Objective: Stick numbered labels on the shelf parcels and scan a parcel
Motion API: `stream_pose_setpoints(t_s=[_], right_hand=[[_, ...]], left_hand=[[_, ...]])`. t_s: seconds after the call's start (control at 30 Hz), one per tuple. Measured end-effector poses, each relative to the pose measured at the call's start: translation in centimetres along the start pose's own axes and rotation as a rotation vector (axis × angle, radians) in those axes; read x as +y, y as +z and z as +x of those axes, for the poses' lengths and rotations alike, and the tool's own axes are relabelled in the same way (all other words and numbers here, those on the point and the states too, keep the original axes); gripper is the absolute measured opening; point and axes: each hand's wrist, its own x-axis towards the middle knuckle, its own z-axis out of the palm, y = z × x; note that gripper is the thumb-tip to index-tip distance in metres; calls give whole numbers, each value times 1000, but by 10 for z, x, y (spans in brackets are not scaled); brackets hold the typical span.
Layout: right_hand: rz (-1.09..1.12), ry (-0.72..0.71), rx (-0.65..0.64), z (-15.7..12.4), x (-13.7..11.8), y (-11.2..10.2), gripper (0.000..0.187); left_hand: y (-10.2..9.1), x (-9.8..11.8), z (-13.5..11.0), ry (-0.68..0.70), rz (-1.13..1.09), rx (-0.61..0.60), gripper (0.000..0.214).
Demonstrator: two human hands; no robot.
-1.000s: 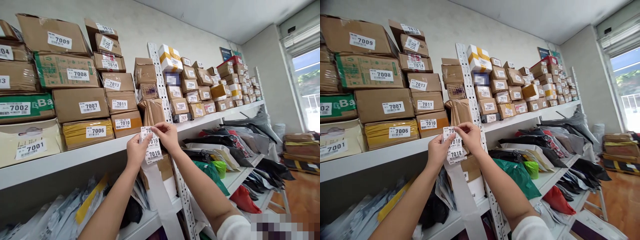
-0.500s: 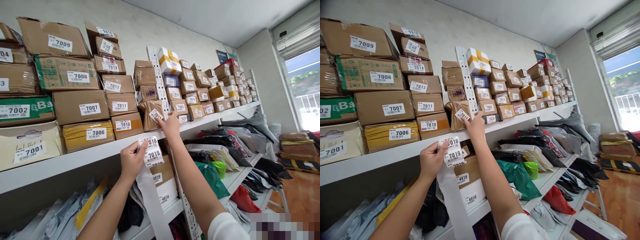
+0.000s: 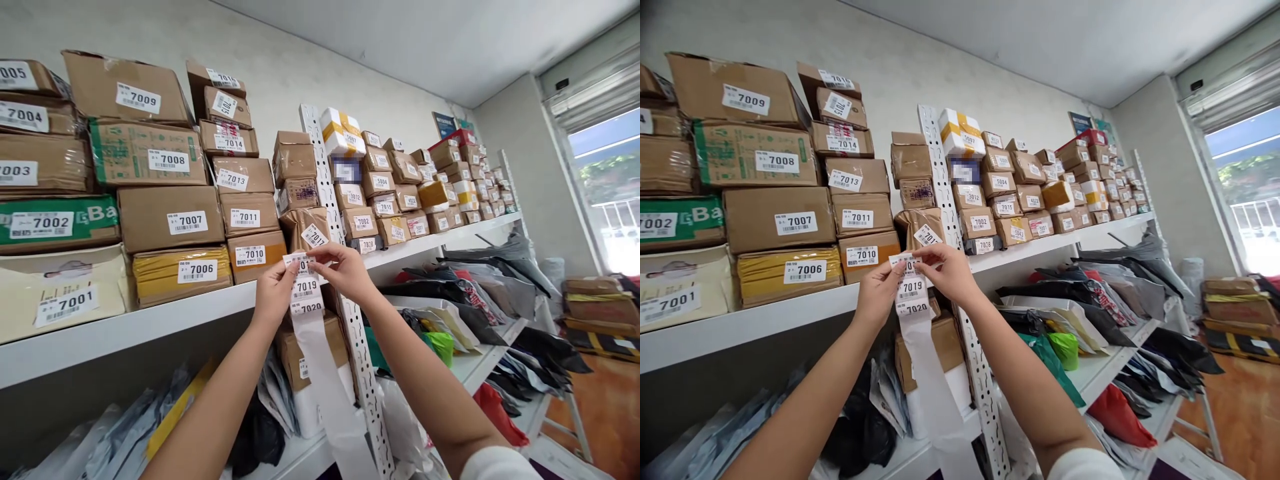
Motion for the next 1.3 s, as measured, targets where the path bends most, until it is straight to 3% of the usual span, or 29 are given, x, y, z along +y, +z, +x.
stream_pose_setpoints(t_s=[0.1, 0.2, 0.27, 0.33, 0.43, 0.5, 0.67, 0.83, 1.0, 1.17, 1.3], right_hand=[[-16, -3, 17, 11, 0, -3, 38], [58, 58, -65, 29, -1, -9, 26], [130, 117, -101, 40, -3, -10, 28], [142, 108, -96, 50, -5, -8, 30], [11, 0, 2, 67, -7, 0, 16], [-72, -91, 95, 83, -7, 3, 8], [-192, -266, 386, 139, 3, -2, 7], [-517, -183, 274, 182, 21, -15, 7], [-737, -209, 250, 185, 19, -10, 11], [-937, -173, 321, 178, 0, -10, 56], [-844, -231, 198, 168, -6, -16, 15]], left_hand=[[8, 3, 9, 32, -8, 10, 34], [8, 13, 18, 140, 254, 0, 31], [8, 20, 24, 213, 389, 73, 40], [9, 25, 32, 225, 370, 161, 43], [9, 30, 45, 133, 189, 145, 34], [7, 33, 52, 49, 131, 107, 42], [-8, 31, 56, -4, 339, 143, 43], [-28, 21, 45, 25, 335, 169, 41], [-38, 18, 44, 31, 313, 162, 38], [-36, 22, 47, 118, 243, 161, 40], [-33, 23, 53, 180, 157, 95, 38]])
